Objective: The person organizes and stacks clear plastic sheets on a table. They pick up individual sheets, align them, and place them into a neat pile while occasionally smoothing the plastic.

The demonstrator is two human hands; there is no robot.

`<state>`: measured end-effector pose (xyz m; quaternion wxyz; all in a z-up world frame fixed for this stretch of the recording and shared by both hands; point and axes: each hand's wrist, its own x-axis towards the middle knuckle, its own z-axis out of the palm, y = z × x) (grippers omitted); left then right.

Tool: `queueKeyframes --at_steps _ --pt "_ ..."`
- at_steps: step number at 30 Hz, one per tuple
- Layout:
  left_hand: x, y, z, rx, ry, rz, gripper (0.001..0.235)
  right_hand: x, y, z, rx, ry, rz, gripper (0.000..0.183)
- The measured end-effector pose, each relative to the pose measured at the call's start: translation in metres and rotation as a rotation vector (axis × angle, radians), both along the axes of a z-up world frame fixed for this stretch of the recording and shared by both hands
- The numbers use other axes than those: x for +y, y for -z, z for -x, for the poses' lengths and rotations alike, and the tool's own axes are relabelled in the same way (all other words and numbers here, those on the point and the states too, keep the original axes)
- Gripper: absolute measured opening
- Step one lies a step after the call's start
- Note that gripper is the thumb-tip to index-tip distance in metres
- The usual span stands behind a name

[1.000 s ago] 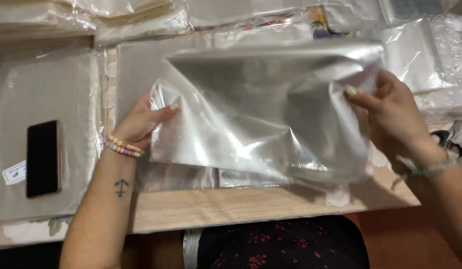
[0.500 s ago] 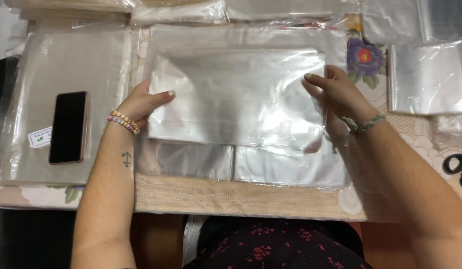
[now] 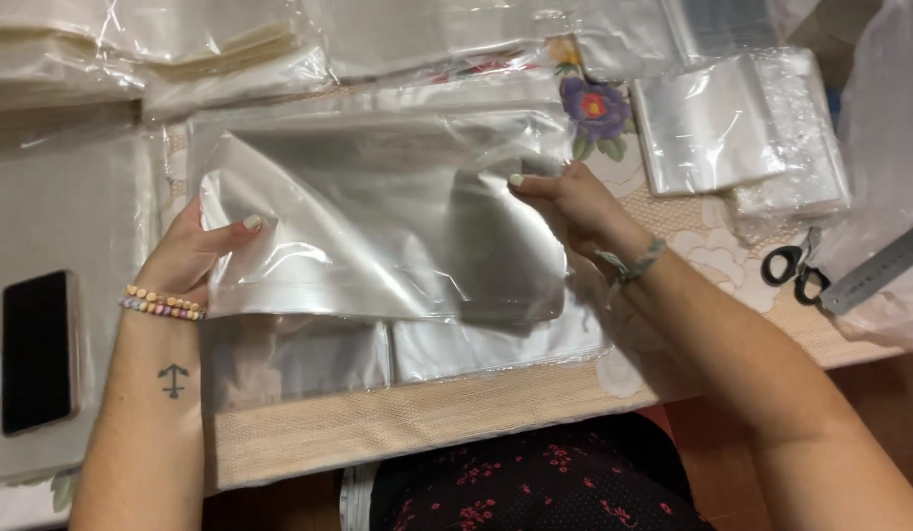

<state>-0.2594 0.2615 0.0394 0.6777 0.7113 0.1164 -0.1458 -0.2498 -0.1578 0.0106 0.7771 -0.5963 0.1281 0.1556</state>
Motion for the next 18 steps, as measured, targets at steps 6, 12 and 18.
queueKeyframes --at_steps 6,12,18 --pt "-0.060 -0.028 -0.040 -0.208 0.297 0.052 0.061 -0.053 -0.032 0.079 0.088 0.233 -0.044 0.025" --pt "-0.119 0.055 -0.171 -0.282 0.594 -0.572 0.086 -0.033 -0.029 0.142 0.392 0.425 0.315 0.036" --pt "-0.186 0.021 -0.178 -0.279 0.657 -0.989 0.085 -0.039 -0.006 0.165 0.432 0.272 0.176 0.026"
